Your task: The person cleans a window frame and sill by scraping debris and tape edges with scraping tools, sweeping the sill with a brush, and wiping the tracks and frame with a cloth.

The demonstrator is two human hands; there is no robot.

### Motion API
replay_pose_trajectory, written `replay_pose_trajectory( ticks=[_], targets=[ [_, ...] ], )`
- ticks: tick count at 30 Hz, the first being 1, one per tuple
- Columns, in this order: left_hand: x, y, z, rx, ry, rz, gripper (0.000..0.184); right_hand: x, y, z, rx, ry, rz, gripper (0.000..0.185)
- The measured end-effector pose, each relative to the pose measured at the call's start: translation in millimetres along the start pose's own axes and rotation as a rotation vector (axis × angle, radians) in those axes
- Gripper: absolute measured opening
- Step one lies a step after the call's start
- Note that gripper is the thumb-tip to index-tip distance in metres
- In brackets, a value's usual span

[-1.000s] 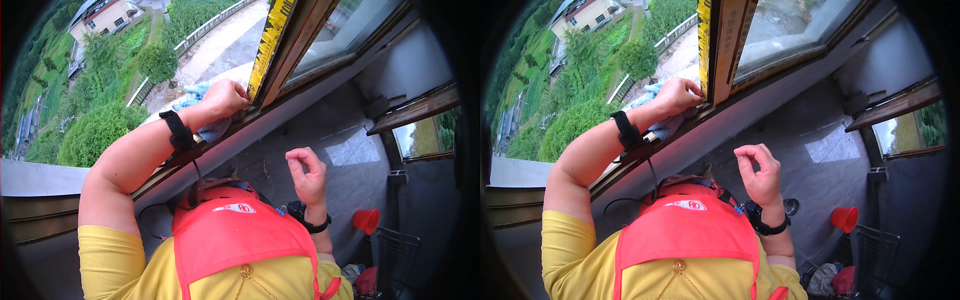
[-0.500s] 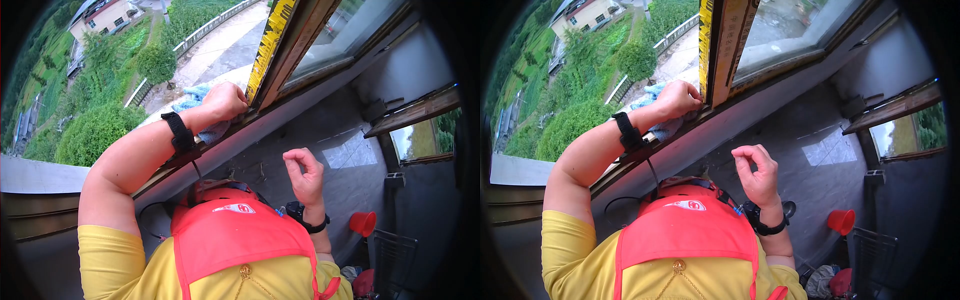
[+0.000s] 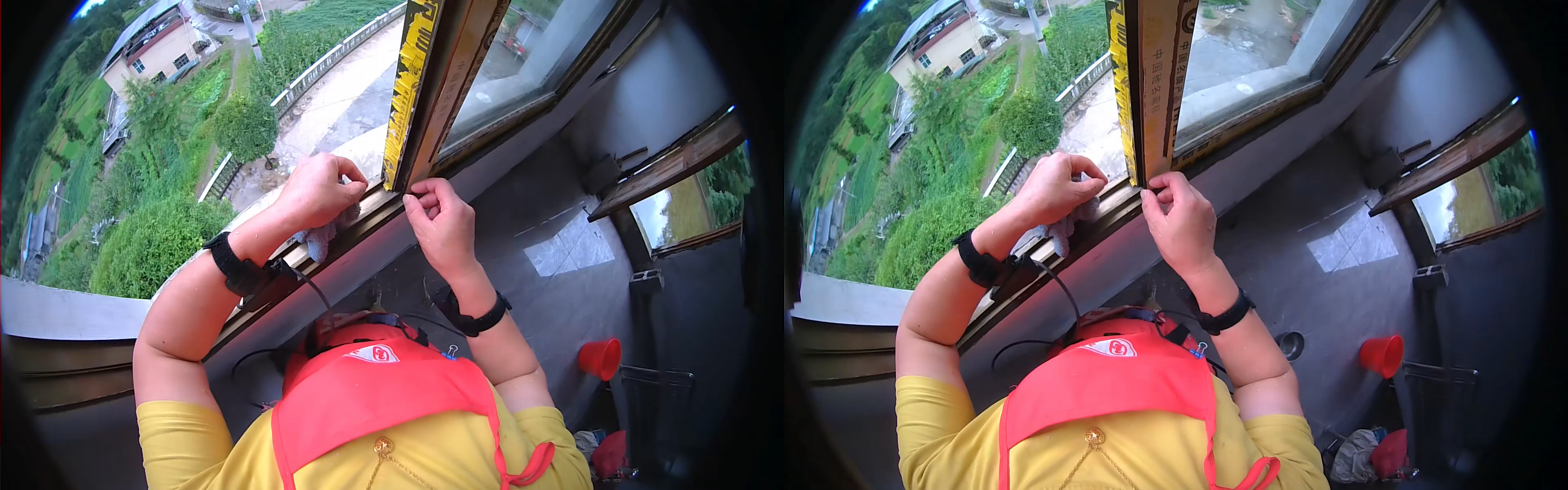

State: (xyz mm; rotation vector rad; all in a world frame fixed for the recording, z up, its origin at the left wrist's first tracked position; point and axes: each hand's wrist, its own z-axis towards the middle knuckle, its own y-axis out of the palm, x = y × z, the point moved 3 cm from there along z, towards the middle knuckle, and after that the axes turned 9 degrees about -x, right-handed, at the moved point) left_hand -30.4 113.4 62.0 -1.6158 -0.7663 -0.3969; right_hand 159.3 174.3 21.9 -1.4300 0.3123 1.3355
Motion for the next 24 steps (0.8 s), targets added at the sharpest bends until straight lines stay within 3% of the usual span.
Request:
replay_pose_trajectory(
  ticks=[3, 5, 9, 10, 13, 20, 24],
  targets=[
    [12, -3, 0, 0.038, -0.018, -0.141, 0.026, -14, -5, 7, -0.015, -0.024, -0.007, 0.022],
    [25, -6, 1, 0.077, 0.008, -0.209, 0.028, -16, -9, 14, 0.043, -0.152, -0.119, 0.022],
    [26, -8, 20, 0.324, 0.157, -0.043, 0.03, -21, -13, 21, 0.016, -0.149, -0.076, 0.02],
    [29, -8, 22, 0.229, 0.144, -0.088, 0.024, -21, -13, 22, 0.007, -0.146, -0.08, 0.02],
    [24, 0, 24, 0.335, 0.194, 0.072, 0.019, -16, -12, 17, -0.02, -0.137, -0.106, 0.018],
    [16, 2, 32, 0.319, 0.175, -0.11, 0.016, -18, -10, 13, -0.066, -0.11, -0.062, 0.016],
    [23, 3, 22, 0.322, 0.261, -0.009, 0.014, -17, -12, 8, -0.086, -0.086, -0.016, 0.016]
  ],
)
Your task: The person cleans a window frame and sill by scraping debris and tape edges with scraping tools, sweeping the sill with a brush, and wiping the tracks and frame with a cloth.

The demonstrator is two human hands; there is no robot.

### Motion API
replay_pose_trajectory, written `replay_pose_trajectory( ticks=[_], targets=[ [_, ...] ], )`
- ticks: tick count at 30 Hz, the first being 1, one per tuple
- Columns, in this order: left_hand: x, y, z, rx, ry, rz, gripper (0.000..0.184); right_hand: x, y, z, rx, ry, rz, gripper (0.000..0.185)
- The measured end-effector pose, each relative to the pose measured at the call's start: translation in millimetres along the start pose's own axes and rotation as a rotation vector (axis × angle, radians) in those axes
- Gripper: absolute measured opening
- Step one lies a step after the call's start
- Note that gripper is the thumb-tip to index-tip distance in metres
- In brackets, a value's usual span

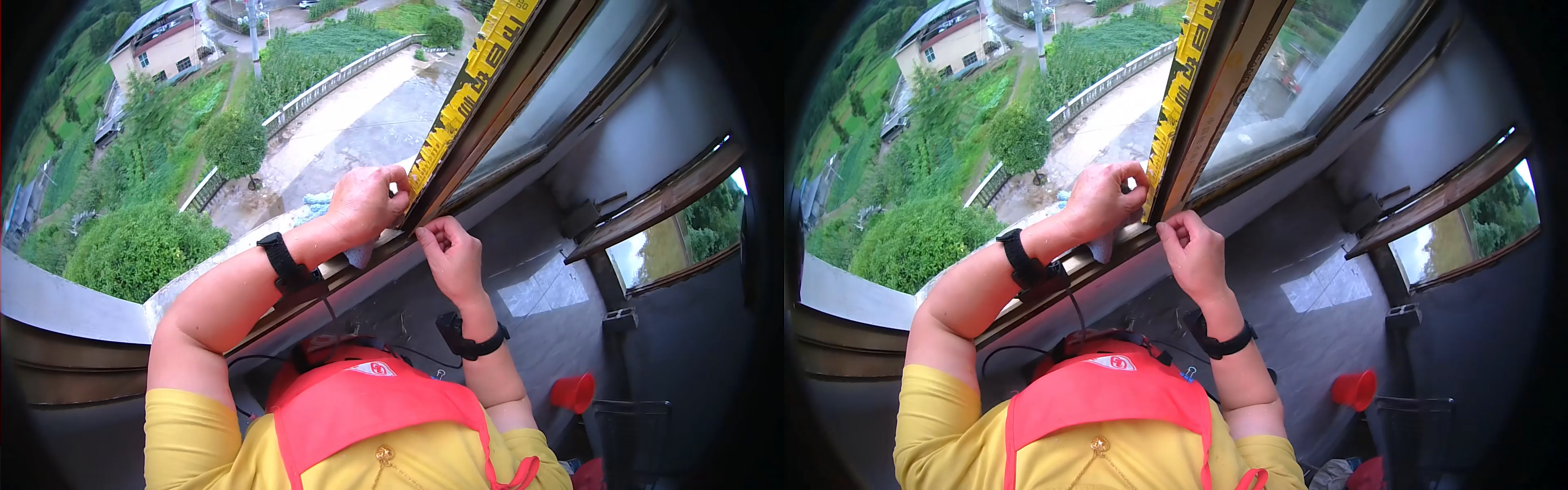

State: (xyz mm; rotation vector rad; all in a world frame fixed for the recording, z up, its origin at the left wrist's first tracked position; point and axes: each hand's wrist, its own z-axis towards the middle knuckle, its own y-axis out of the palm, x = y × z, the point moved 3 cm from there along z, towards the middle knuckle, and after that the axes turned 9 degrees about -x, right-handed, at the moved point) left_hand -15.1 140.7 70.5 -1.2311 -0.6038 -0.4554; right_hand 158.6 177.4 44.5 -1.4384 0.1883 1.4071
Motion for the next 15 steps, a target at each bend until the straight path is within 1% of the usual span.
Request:
replay_pose_trajectory(
  ticks=[3, 7, 8, 9, 11, 15],
  targets=[
    [1, -6, -3, -0.058, 0.037, -0.099, 0.014, -7, -5, -5, -0.018, 0.008, 0.034, 0.016],
    [-3, -31, -3, -0.053, -0.041, -0.23, 0.018, -15, -11, -10, -0.024, 0.011, 0.059, 0.015],
    [-8, -36, -1, 0.005, -0.01, -0.208, 0.02, -17, -11, -13, -0.025, 0.01, 0.06, 0.015],
    [-13, -42, 1, -0.03, -0.113, -0.238, 0.02, -20, -11, -13, -0.027, 0.008, 0.06, 0.015],
    [-28, -44, 7, -0.025, -0.201, -0.265, 0.02, -21, -10, -15, -0.033, 0.018, 0.066, 0.015],
    [-8, -50, 5, 0.173, -0.035, -0.171, 0.019, -24, -6, -16, -0.043, 0.023, 0.084, 0.015]
  ],
)
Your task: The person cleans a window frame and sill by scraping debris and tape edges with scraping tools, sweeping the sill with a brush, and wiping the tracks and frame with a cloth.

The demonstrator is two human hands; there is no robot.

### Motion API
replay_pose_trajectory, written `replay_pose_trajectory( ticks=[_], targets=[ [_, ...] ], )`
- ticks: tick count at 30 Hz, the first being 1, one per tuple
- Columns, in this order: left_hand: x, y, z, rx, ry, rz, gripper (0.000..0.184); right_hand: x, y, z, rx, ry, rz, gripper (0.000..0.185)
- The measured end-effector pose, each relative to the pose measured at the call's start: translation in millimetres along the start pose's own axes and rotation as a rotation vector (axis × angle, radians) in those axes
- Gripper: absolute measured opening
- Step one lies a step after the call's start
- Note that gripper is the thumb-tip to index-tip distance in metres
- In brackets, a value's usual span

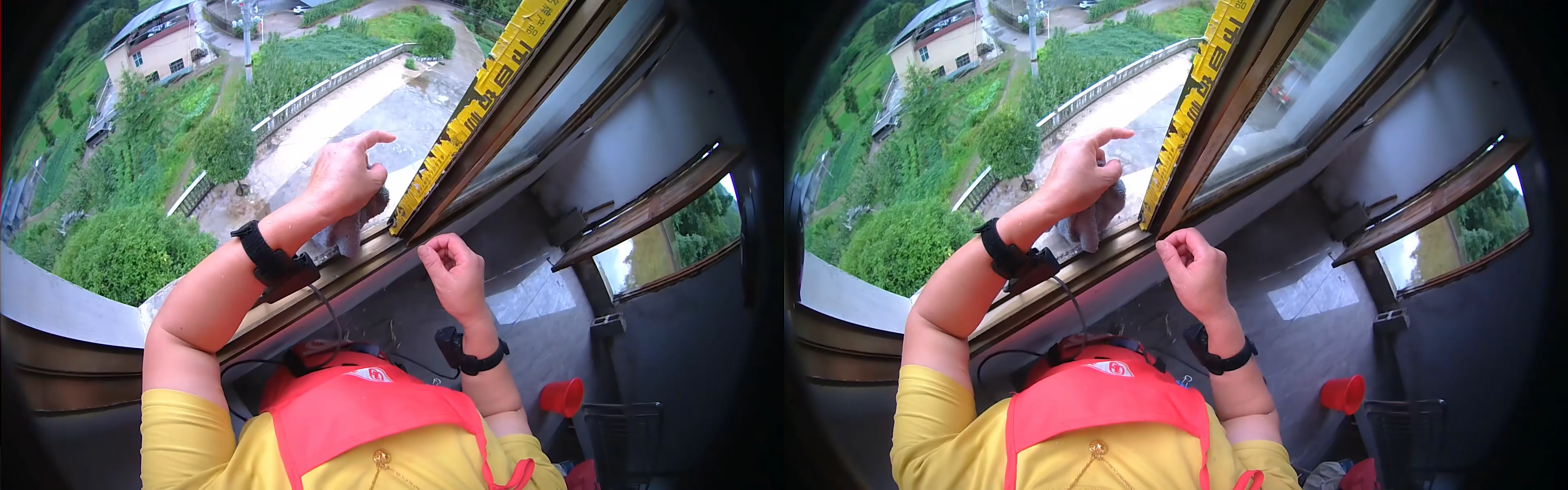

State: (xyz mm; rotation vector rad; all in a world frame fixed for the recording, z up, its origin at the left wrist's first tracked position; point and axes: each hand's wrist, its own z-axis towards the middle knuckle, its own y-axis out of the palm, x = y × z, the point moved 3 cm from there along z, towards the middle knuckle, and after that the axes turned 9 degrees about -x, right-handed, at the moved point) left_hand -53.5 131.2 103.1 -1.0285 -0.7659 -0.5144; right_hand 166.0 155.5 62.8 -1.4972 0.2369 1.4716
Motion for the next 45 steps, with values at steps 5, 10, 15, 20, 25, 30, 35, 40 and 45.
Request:
replay_pose_trajectory(
  ticks=[5, 10, 15, 20, 25, 30, 35, 40, 45],
  targets=[
    [46, -4, -1, 0.008, 0.139, -0.11, 0.016, -7, 1, -8, -0.012, 0.004, -0.011, 0.015],
    [64, 8, -1, 0.007, 0.216, -0.146, 0.014, -11, 0, -16, 0.007, 0.001, -0.037, 0.016],
    [61, 13, 3, 0.035, 0.197, -0.079, 0.016, -4, -1, -25, 0.002, 0.009, -0.018, 0.016],
    [50, -4, 9, 0.073, 0.075, -0.165, 0.016, -5, -4, -32, 0.01, 0.018, -0.029, 0.015],
    [62, -8, 10, 0.085, 0.128, -0.231, 0.019, -3, -1, -36, -0.015, 0.046, -0.029, 0.015],
    [67, -4, 10, 0.134, 0.133, -0.184, 0.017, -1, 0, -38, -0.027, 0.048, -0.024, 0.015],
    [68, -4, 14, 0.122, 0.12, -0.227, 0.017, -2, -1, -39, -0.026, 0.056, -0.032, 0.015],
    [64, -6, 18, 0.093, 0.1, -0.21, 0.019, 1, -1, -41, -0.025, 0.061, -0.042, 0.015],
    [40, -15, 30, 0.058, 0.007, -0.073, 0.021, 3, -4, -42, -0.038, 0.069, -0.021, 0.015]
  ],
)
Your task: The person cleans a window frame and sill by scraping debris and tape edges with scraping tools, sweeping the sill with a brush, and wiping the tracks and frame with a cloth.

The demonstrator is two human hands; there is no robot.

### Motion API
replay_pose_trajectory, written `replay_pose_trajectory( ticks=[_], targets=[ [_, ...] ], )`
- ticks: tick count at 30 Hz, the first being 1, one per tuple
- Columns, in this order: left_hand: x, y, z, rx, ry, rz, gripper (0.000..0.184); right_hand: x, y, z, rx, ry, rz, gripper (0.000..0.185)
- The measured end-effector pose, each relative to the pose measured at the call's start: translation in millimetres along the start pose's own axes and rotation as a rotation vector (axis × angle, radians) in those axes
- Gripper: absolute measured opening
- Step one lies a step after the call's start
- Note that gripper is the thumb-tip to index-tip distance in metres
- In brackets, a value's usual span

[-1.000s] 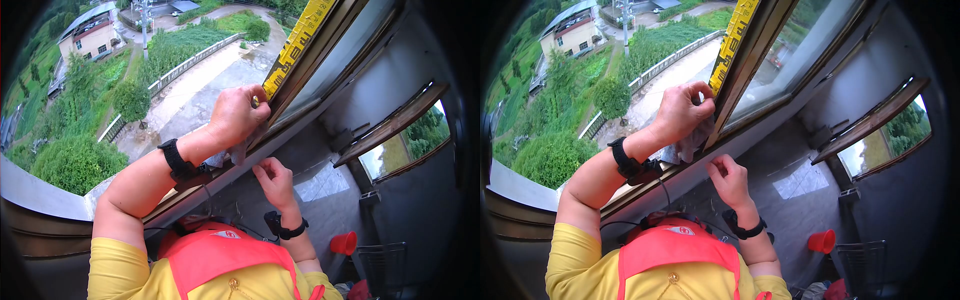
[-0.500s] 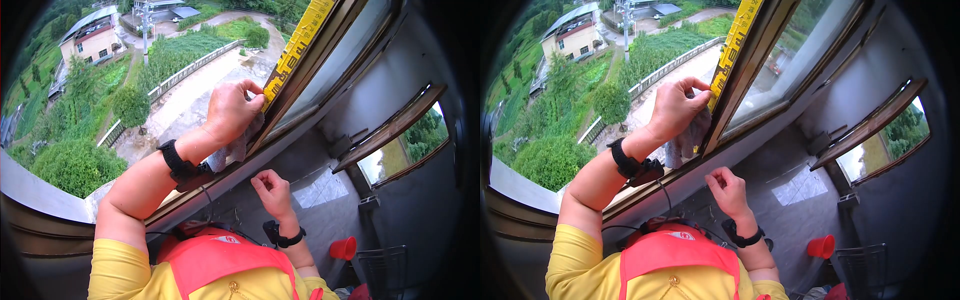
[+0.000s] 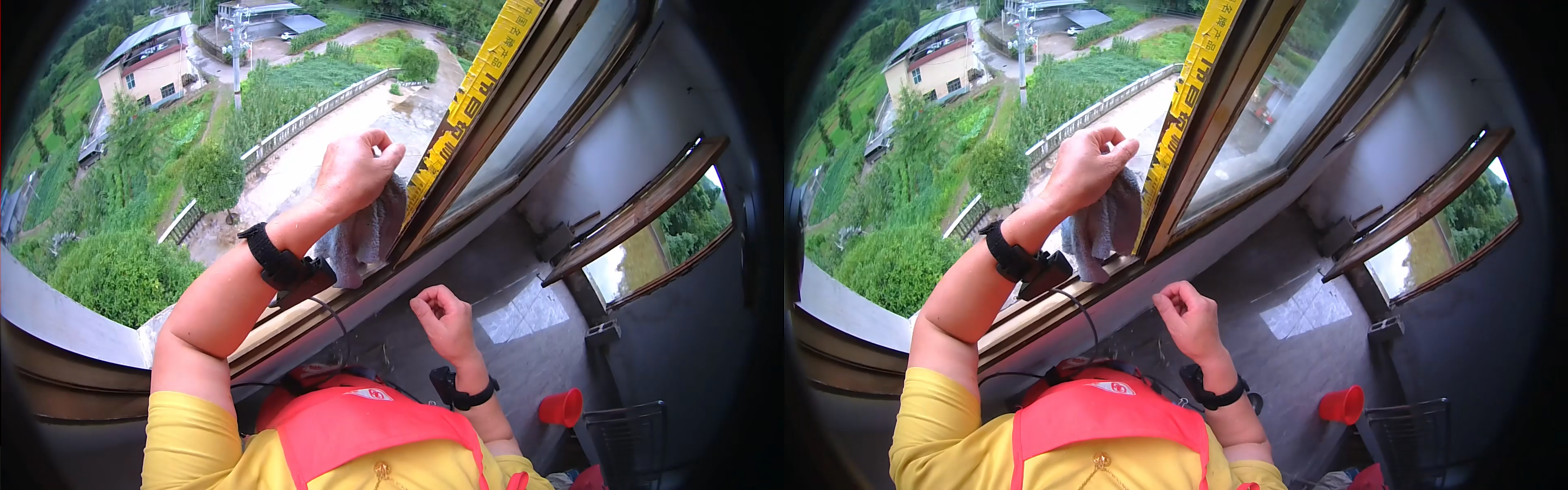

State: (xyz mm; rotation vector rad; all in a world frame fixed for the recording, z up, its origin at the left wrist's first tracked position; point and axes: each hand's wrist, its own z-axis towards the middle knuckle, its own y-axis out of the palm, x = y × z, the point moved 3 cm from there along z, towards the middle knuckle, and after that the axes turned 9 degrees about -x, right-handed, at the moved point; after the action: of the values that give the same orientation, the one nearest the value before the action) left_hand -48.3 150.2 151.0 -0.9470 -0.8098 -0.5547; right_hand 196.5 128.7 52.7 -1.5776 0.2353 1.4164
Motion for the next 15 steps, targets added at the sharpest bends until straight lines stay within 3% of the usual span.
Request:
replay_pose_trajectory(
  ticks=[1, 3, 4, 5, 7, 8, 9, 11, 12, 13, 14, 15],
  targets=[
    [-2, -7, 1, -0.021, -0.03, -0.006, 0.026, 1, 0, 0, -0.004, 0.004, 0.006, 0.015],
    [-24, -8, 19, 0.085, -0.116, -0.309, 0.032, 3, 1, -1, -0.017, 0.014, 0.009, 0.015],
    [-18, -15, 25, 0.041, -0.182, -0.538, 0.035, 4, 1, 0, -0.022, 0.014, 0.01, 0.015],
    [7, -33, 21, -0.178, -0.314, -0.829, 0.025, 5, 1, 1, -0.026, 0.013, 0.013, 0.015],
    [29, -46, 40, -0.172, -0.272, -1.195, 0.014, 7, -1, 2, -0.03, 0.009, 0.019, 0.015],
    [42, -60, 50, -0.327, -0.065, -1.282, 0.009, 5, -2, 3, -0.033, -0.005, 0.001, 0.016],
    [45, -75, 75, -0.205, 0.295, -0.941, 0.008, 4, -4, 3, -0.03, -0.01, -0.004, 0.017],
    [111, -100, 90, -0.212, 0.435, -1.088, 0.003, 5, -7, 4, -0.016, -0.03, -0.015, 0.017],
    [147, -118, 83, -0.208, 0.643, -0.882, 0.016, 6, -10, 4, -0.001, -0.038, -0.022, 0.017],
    [176, -127, 108, -0.309, 0.984, -0.882, 0.014, 7, -12, 4, 0.012, -0.045, -0.03, 0.018],
    [211, -131, 96, -0.277, 0.843, -0.932, 0.012, 7, -15, 4, 0.024, -0.053, -0.037, 0.018],
    [237, -135, 107, -0.267, 0.902, -0.854, 0.015, 9, -17, 4, 0.034, -0.057, -0.042, 0.018]
  ],
)
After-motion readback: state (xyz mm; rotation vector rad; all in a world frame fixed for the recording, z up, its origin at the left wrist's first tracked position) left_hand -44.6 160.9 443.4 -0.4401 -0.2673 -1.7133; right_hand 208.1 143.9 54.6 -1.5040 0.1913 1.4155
